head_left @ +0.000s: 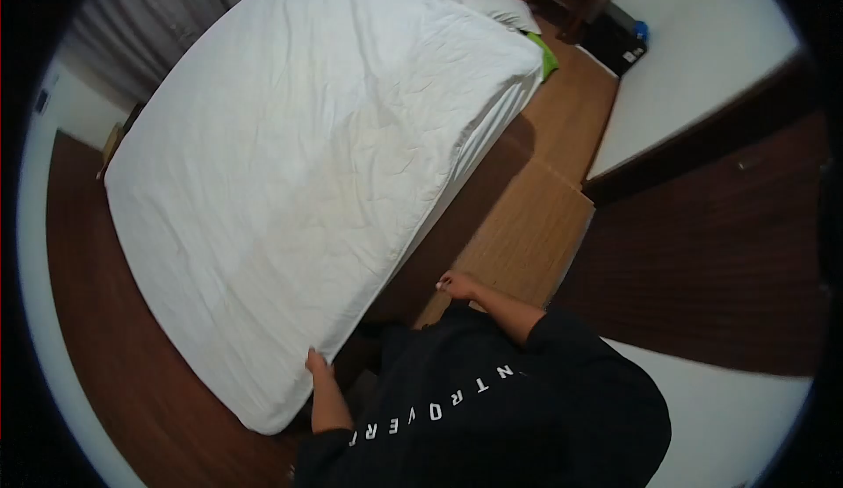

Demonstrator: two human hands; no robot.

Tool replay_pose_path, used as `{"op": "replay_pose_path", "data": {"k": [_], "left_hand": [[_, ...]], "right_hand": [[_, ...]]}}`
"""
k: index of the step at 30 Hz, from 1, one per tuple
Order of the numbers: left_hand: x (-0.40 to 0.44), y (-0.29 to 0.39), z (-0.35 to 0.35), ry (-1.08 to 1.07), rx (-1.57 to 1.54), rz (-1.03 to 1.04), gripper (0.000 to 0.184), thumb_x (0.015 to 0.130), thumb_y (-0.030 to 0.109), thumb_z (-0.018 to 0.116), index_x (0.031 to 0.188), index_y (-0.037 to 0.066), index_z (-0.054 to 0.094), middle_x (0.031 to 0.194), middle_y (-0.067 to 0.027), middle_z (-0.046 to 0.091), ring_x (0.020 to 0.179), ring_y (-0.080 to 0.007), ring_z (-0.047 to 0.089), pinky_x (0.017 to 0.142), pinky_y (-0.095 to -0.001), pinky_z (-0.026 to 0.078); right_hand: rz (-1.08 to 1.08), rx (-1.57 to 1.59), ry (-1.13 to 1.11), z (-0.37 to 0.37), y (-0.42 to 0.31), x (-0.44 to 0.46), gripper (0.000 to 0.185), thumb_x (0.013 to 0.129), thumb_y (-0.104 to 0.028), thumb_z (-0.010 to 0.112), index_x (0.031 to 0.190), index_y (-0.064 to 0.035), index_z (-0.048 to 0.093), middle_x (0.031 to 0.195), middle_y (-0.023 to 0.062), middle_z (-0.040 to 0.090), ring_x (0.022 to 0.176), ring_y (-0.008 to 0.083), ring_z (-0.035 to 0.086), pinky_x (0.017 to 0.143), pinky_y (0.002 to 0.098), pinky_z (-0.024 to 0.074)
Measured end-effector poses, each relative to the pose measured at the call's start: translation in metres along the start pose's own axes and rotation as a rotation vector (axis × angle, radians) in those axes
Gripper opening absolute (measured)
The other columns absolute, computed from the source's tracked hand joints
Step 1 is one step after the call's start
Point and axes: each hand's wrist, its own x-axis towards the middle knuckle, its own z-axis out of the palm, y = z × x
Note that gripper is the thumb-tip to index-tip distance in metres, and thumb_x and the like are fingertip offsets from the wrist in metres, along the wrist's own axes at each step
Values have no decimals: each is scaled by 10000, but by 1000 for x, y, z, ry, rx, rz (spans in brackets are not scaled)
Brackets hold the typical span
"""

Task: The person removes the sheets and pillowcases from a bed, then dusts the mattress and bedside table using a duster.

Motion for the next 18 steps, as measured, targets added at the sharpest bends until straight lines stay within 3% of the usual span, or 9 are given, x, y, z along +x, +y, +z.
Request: {"op": "replay_pose_path", "data": {"k": [2,4,6,7,8,9,11,15,18], "left_hand": [[-70,9,48,-135,53,64,444,793,259,495,1134,-17,427,1059,-182,498,962,-329,496,792,-489,411],[-86,-3,80,-157,144,36,445,802,314,494,1205,145,411,1093,-98,437,953,-262,441,857,-501,359],[-99,-18,114,-160,190,50,429,800,311,509,1186,143,424,1155,-86,411,992,-268,428,847,-494,369],[-96,-29,129,-186,296,177,409,805,303,504,1173,140,435,1099,-75,456,947,-239,464,770,-437,422],[-118,-19,145,-159,338,180,388,799,308,505,1126,101,475,993,-81,512,869,-238,502,743,-405,431],[-142,-7,159,-146,389,180,380,793,313,507,1079,62,516,887,-88,567,791,-237,540,717,-372,440],[-150,-10,179,-137,377,173,366,786,311,514,1044,52,534,842,-96,582,771,-243,557,710,-364,442],[-96,-54,205,-168,493,303,316,767,300,528,937,41,589,851,-133,604,795,-244,577,712,-348,442],[-70,-81,221,-202,746,324,311,759,302,530,868,24,614,863,-135,616,794,-242,579,706,-341,439]], "right_hand": [[53,193,58,-25,27,-17,407,806,-351,537,1034,-14,546,1001,147,581,921,241,548,793,331,424],[121,371,74,-55,68,-19,427,811,-346,545,1062,-1,522,970,128,576,882,202,542,768,323,436],[212,568,91,-88,98,-37,422,824,-322,541,1053,26,477,813,80,543,779,143,530,672,263,432],[240,612,124,-94,130,-36,347,834,-330,523,953,-5,489,742,38,518,669,113,500,583,258,403],[371,421,202,-113,104,-60,271,854,-328,489,854,-57,472,694,8,492,591,96,455,533,265,373],[463,389,129,-120,135,-60,274,865,-342,464,857,-69,479,677,8,490,586,116,463,541,276,379],[637,386,85,-141,146,-79,401,856,-346,487,1072,-9,472,830,71,545,758,161,528,670,304,425],[761,416,168,-152,181,-84,350,860,-350,474,1006,-32,492,817,58,538,735,148,521,634,292,415],[664,483,67,-172,201,-84,301,864,-328,466,964,-46,501,802,42,528,704,125,508,605,267,402]]}}
